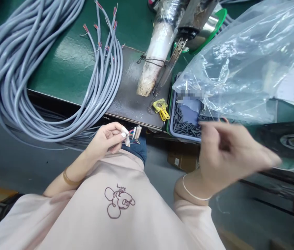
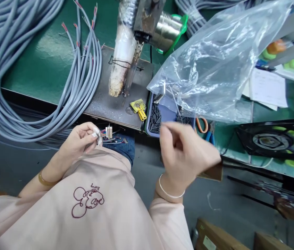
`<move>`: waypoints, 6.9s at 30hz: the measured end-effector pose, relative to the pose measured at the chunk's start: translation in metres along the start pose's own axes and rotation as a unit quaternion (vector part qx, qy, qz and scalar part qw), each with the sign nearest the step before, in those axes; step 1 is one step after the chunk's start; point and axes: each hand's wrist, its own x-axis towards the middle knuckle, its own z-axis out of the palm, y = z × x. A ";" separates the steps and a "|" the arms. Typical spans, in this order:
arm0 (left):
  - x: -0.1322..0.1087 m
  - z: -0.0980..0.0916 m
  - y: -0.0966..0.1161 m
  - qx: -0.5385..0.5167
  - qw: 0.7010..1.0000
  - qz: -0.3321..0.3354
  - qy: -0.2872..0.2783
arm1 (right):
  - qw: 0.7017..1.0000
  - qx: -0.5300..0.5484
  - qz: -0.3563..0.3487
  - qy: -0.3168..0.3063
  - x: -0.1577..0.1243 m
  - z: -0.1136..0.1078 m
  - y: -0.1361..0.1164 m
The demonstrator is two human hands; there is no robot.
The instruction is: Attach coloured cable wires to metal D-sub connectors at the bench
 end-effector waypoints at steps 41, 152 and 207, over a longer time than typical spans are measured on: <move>0.038 0.041 -0.002 0.110 0.990 0.014 0.088 | 0.909 0.350 0.212 0.085 -0.008 0.040 -0.026; 0.043 0.039 -0.022 0.381 0.843 0.311 0.216 | 0.990 0.121 -0.066 -0.015 -0.016 0.051 -0.043; 0.042 0.022 -0.008 0.137 0.972 0.153 0.111 | 0.981 0.175 -0.074 0.029 -0.015 0.071 -0.042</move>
